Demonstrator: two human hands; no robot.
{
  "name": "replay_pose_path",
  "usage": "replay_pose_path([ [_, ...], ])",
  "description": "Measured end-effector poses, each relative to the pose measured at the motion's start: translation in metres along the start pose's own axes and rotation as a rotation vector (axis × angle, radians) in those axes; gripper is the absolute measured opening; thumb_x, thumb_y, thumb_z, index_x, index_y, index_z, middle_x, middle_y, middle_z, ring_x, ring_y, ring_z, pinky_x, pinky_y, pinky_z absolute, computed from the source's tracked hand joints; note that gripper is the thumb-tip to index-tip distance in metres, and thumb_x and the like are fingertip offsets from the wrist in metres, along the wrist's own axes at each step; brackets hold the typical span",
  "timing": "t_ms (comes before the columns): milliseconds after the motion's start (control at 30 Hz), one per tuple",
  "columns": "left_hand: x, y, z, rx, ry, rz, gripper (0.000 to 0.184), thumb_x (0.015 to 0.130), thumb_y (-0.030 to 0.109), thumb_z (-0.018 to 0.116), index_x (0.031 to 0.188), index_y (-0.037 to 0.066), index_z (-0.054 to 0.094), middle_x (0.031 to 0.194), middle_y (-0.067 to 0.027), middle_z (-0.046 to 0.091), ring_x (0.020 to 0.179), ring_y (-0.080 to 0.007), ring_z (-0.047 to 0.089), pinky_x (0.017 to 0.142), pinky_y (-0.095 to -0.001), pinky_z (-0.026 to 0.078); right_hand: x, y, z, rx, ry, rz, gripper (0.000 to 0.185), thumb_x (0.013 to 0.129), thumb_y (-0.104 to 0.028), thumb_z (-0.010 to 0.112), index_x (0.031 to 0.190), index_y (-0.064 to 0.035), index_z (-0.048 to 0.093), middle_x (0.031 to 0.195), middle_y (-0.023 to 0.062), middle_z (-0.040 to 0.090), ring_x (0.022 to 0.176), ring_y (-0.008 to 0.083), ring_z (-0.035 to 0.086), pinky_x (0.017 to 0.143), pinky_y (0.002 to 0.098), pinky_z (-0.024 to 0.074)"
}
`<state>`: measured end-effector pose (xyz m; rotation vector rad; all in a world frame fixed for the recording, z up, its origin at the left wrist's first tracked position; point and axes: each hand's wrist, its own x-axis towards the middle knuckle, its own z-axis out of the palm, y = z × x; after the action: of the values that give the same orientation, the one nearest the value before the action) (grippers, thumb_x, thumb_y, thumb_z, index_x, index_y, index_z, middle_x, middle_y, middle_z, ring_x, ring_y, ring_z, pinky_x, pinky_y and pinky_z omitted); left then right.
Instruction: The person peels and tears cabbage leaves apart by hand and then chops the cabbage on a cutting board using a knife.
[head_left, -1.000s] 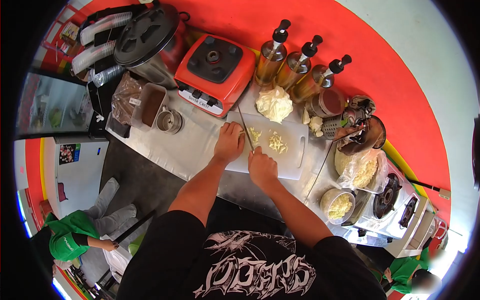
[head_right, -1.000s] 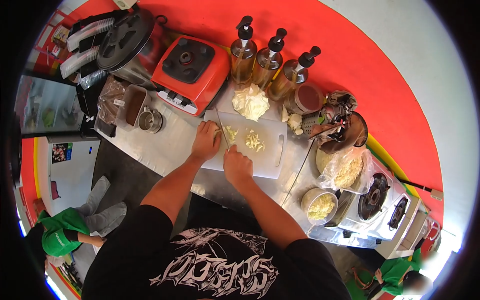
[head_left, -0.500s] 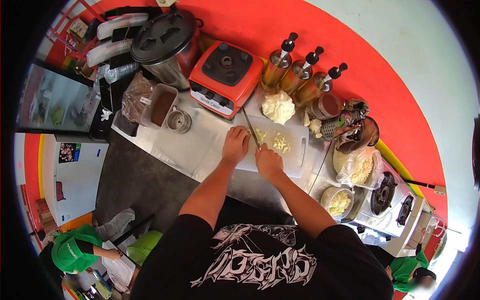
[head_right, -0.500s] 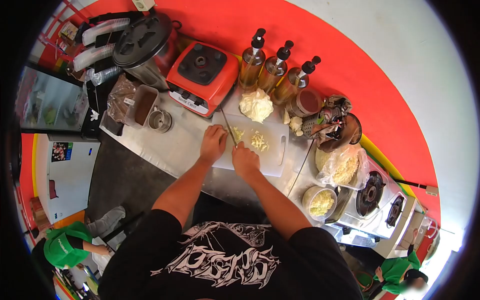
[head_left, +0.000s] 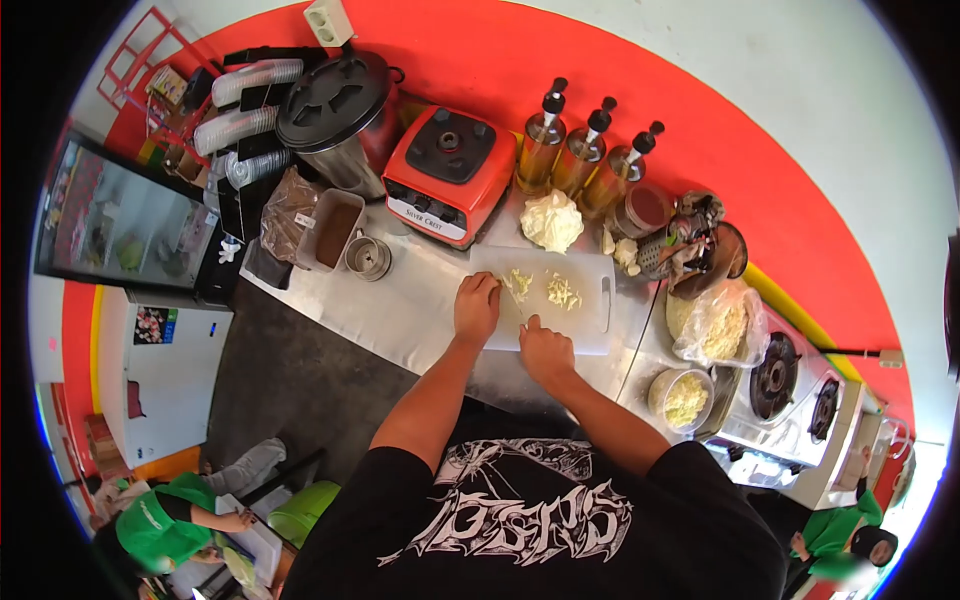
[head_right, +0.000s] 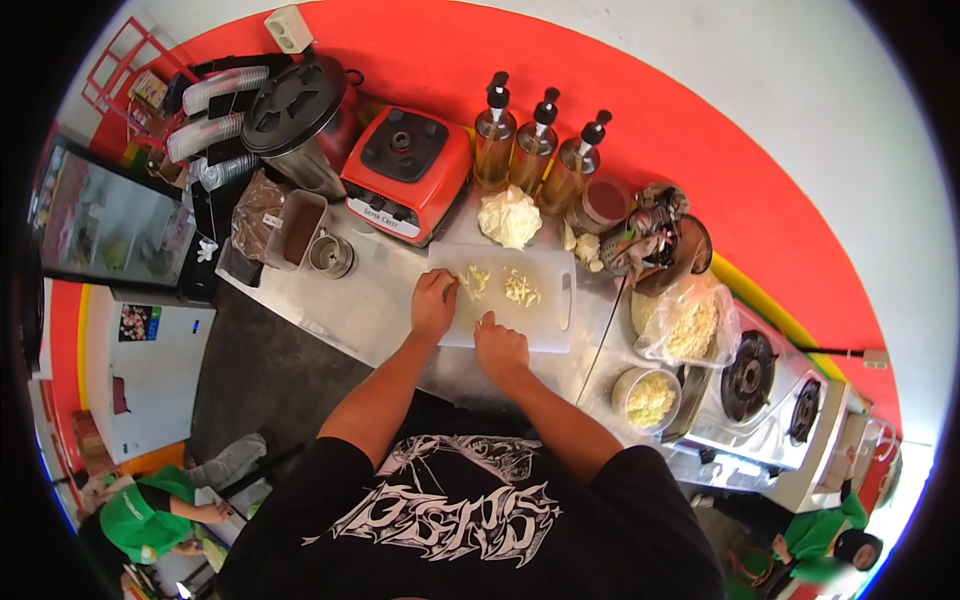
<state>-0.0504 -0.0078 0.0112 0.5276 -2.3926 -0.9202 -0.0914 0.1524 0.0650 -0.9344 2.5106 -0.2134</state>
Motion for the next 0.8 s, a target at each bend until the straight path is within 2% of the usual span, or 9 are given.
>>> replay_pose_path([
  [233,0.007,0.007,0.001,0.114,-0.057,-0.015,0.005,0.084,0.000,0.064,0.087,0.004,0.062,0.097,-0.0114,0.066,0.091,-0.0356,0.061,0.082,-0.0441,0.050,-0.003,0.010,0.017,0.035,0.036,-0.005,0.030,0.104,-0.033,0.047,0.102,-0.0039,0.051,0.071,0.0172,0.071,0.067,0.0384,0.072,0.065,0.0492,0.0576],
  [300,0.007,0.006,-0.001,0.125,-0.074,-0.023,0.005,0.084,0.000,0.064,0.086,0.004,0.062,0.097,-0.0114,0.067,0.092,-0.0358,0.061,0.082,-0.0442,0.051,0.007,0.006,0.013,0.079,-0.006,-0.009,0.031,0.104,-0.033,0.046,0.103,-0.0027,0.053,0.077,0.0194,0.072,0.073,0.0383,0.073,0.069,0.0495,0.0579],
  [433,0.006,0.007,-0.004,0.135,-0.118,-0.045,0.004,0.084,0.000,0.065,0.086,0.004,0.065,0.096,-0.0110,0.068,0.094,-0.0349,0.063,0.082,-0.0442,0.052,0.022,0.001,-0.011,0.105,0.059,-0.039,0.027,0.102,-0.028,0.049,0.101,-0.0017,0.057,0.084,0.0217,0.072,0.077,0.0362,0.074,0.066,0.0456,0.0585],
  [500,0.005,0.008,-0.006,0.133,-0.133,-0.066,0.003,0.084,0.001,0.065,0.085,0.004,0.066,0.094,-0.0107,0.069,0.095,-0.0345,0.063,0.082,-0.0442,0.052,0.021,-0.001,-0.022,0.134,-0.015,-0.045,0.029,0.102,-0.027,0.048,0.101,-0.0003,0.059,0.090,0.0235,0.072,0.082,0.0367,0.073,0.071,0.0459,0.0586],
  [600,0.003,0.008,-0.005,0.132,-0.142,-0.099,0.003,0.085,0.002,0.066,0.086,0.005,0.068,0.094,-0.0100,0.070,0.094,-0.0332,0.065,0.082,-0.0436,0.053,0.010,-0.004,-0.004,0.137,-0.002,-0.005,0.029,0.102,-0.028,0.048,0.101,-0.0001,0.058,0.090,0.0216,0.072,0.083,0.0381,0.073,0.077,0.0480,0.0578],
  [700,0.003,0.006,-0.003,0.166,-0.128,-0.098,0.003,0.085,0.003,0.066,0.086,0.005,0.068,0.095,-0.0094,0.072,0.094,-0.0329,0.066,0.083,-0.0428,0.053,0.006,-0.003,0.005,0.146,-0.088,0.050,0.033,0.104,-0.030,0.046,0.106,0.0014,0.056,0.092,0.0226,0.072,0.085,0.0398,0.072,0.078,0.0499,0.0571],
  [800,0.002,0.004,-0.007,0.188,-0.157,-0.062,0.005,0.085,0.004,0.066,0.088,0.005,0.070,0.099,-0.0093,0.072,0.096,-0.0324,0.066,0.083,-0.0421,0.054,0.016,-0.003,-0.001,0.189,-0.044,0.021,0.033,0.104,-0.030,0.046,0.106,0.0013,0.056,0.091,0.0222,0.072,0.085,0.0397,0.072,0.078,0.0498,0.0571],
])
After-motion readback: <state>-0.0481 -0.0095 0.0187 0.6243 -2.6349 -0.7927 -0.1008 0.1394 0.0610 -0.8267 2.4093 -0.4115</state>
